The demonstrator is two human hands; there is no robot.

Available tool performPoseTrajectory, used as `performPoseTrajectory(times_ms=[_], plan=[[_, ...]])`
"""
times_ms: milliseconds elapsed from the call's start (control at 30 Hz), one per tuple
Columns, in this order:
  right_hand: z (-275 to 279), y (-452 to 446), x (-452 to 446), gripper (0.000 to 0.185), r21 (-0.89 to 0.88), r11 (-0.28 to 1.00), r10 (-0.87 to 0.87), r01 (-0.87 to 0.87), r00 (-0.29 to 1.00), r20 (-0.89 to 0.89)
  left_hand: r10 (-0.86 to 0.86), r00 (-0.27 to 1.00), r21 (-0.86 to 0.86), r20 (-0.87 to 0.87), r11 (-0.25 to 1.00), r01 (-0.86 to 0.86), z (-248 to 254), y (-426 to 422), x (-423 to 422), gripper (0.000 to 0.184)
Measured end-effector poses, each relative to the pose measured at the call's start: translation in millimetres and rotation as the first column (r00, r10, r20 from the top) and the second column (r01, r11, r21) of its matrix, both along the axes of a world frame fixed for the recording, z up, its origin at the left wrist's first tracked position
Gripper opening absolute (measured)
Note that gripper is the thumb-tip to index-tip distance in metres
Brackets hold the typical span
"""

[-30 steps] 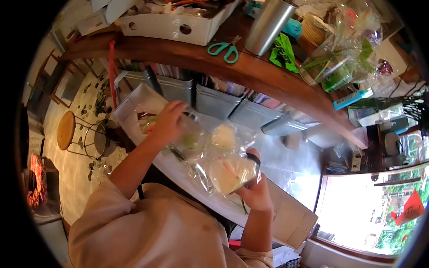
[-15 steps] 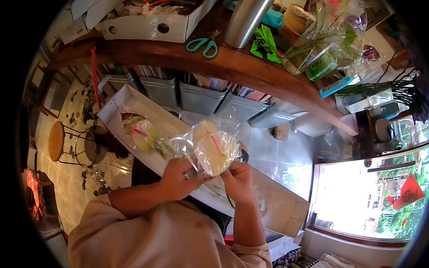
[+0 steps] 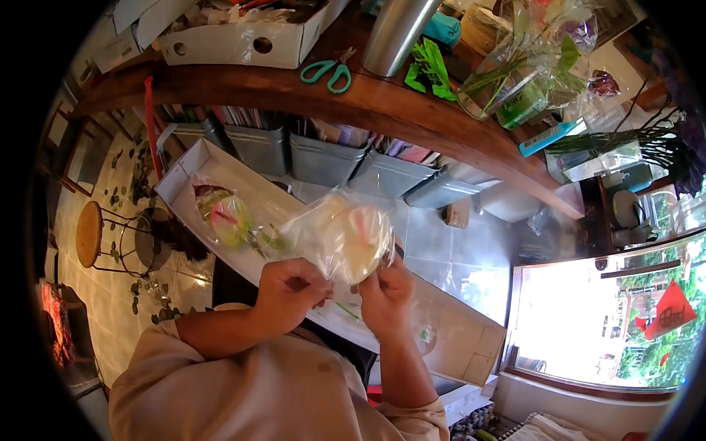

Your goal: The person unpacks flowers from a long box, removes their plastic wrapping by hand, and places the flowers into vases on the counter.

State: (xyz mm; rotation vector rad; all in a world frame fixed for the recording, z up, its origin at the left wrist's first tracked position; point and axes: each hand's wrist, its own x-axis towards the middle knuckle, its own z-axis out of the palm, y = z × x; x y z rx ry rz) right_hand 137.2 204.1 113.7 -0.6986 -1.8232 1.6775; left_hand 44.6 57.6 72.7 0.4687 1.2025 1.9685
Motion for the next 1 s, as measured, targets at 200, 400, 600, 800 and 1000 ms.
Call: performPoseTrajectory(times_ms=[200,400,600,800,1000], plan=[[5,10,9,0.023,-0.042,0.99,0.14,-0.138,0.989,0.051,-0.011,0.999,-0.072,0.048,0.997,0.014,12,-3,-2,0.013],[2,23,7,0.02,0.042,0.964,0.26,-0.263,0.964,0.064,0.064,0.994,-0.073,0.093,0.996,-0.058,12,-5,-5,0.013],[7,24,2,0.017,0.227,0.941,0.214,-0.251,0.961,0.175,0.019,0.987,-0.072,0.159,0.997,-0.007,9,-6,-8,0.013],[-1,25,2,0.015,0.353,0.871,0.288,-0.342,0.937,0.197,-0.138,0.877,0.069,0.459,0.99,0.12,12,-10,-11,0.012],[0,23,-2,0.015,0.423,0.826,0.322,-0.372,0.928,0.188,-0.155,0.816,-0.043,0.557,0.976,0.215,14,-7,-12,0.012]])
